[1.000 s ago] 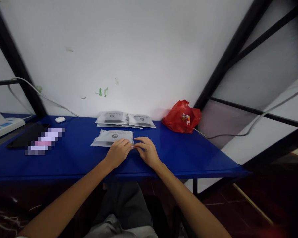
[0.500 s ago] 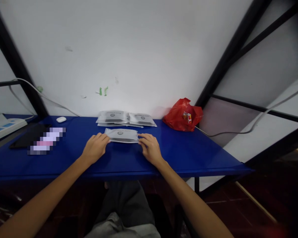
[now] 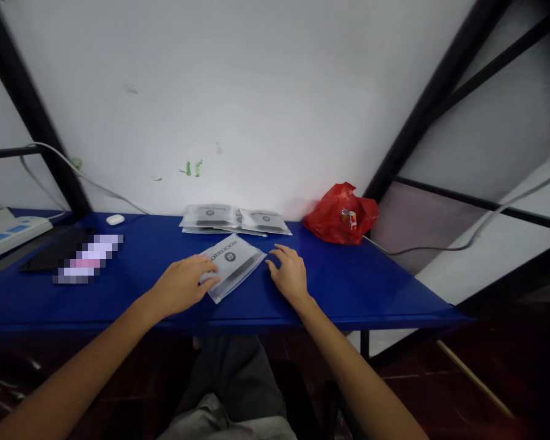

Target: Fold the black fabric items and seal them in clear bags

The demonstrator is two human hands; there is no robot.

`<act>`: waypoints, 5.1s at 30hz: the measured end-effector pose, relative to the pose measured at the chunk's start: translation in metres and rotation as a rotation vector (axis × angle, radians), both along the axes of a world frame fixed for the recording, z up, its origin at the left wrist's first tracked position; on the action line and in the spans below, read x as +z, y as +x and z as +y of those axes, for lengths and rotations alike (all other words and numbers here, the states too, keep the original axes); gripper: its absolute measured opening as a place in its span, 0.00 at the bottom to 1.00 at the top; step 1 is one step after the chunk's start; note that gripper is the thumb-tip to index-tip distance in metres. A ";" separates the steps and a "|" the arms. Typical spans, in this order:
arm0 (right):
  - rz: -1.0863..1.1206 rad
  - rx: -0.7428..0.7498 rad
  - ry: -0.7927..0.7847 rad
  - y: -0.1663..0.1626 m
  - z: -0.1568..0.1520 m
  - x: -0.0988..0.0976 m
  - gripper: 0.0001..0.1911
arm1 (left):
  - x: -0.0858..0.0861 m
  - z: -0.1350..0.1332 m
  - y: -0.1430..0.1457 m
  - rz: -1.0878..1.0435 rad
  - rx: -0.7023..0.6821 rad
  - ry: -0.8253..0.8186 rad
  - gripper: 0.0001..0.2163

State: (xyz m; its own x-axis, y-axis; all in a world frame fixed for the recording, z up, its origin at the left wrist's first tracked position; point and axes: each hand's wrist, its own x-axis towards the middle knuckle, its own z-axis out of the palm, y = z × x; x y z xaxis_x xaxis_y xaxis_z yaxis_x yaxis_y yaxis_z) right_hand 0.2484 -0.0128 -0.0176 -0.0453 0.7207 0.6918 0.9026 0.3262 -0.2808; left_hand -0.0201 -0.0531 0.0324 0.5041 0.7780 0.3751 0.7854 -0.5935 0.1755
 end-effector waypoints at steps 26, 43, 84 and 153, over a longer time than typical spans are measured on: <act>0.275 0.271 -0.296 -0.001 0.013 0.015 0.04 | -0.026 0.104 0.036 -0.242 0.243 -0.233 0.19; 0.308 0.177 -0.454 -0.001 0.010 0.017 0.04 | -0.034 0.124 0.029 -0.193 0.026 -0.379 0.30; 0.114 0.100 -0.559 0.037 0.030 0.026 0.06 | -0.019 0.120 -0.090 0.037 0.360 -0.241 0.13; -0.132 -0.144 -0.547 0.058 0.008 0.001 0.25 | -0.025 0.022 0.126 0.159 0.170 0.048 0.15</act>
